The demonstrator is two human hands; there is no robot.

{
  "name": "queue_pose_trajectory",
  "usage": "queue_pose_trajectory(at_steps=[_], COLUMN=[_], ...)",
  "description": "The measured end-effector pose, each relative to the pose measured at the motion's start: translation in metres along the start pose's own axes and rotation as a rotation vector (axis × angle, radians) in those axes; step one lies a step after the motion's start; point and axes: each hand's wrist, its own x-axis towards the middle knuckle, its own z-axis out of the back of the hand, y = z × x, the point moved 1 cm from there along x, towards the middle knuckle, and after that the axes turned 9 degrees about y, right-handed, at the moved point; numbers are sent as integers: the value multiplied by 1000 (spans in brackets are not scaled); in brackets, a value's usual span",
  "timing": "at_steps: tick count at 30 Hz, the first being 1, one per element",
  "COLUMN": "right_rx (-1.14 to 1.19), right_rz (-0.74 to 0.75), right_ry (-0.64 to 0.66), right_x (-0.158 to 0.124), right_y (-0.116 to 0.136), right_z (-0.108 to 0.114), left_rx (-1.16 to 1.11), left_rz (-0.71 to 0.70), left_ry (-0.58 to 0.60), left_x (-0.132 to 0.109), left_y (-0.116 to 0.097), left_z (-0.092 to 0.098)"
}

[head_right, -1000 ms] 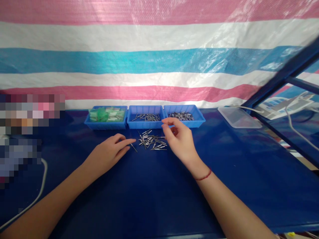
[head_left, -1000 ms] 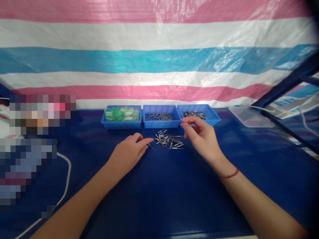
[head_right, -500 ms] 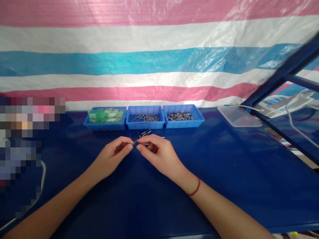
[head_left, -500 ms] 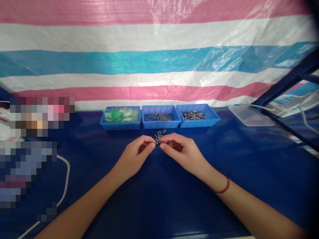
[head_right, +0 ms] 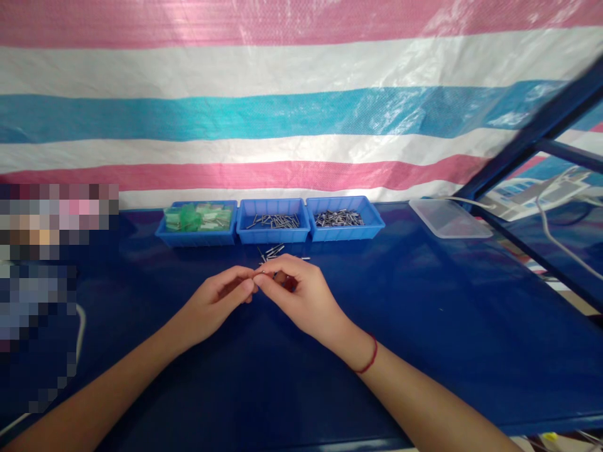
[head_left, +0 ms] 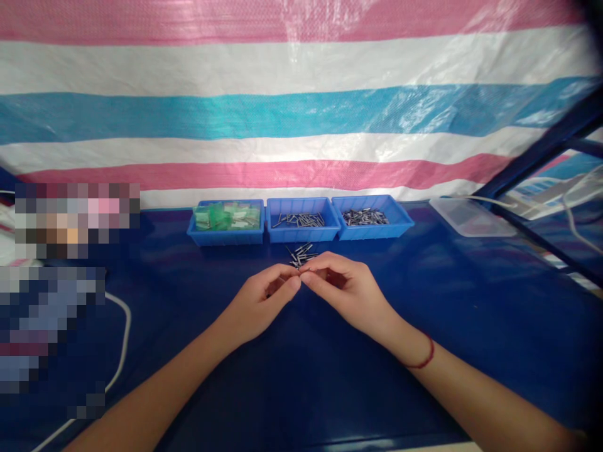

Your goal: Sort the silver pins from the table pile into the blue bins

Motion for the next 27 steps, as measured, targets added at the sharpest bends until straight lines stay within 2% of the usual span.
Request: queue_pose_trajectory(at_steps=[4, 12, 18, 21, 24, 27], right_rx=[-18, -83, -193, -172, -21, 123], right_rz=[19, 5, 38, 25, -71, -159], right_ry=[2, 3, 32, 55, -18, -223], right_x=[-1, -1, 0, 0, 4, 12], right_y=[2, -1, -4, -2, -3, -12], right_z=[0, 1, -1, -3, 2, 21], left_rx=[32, 23, 40, 24, -32, -36], left_rz=[1, -68, -78, -70, -34, -7], left_ry=[-14, -216, -250, -259, -275, -274], left_x=[0, 2, -1, -2, -2, -2], left_y=[2, 4, 0, -2, -3, -3], left_z=[-1, 2, 1, 0, 0, 0])
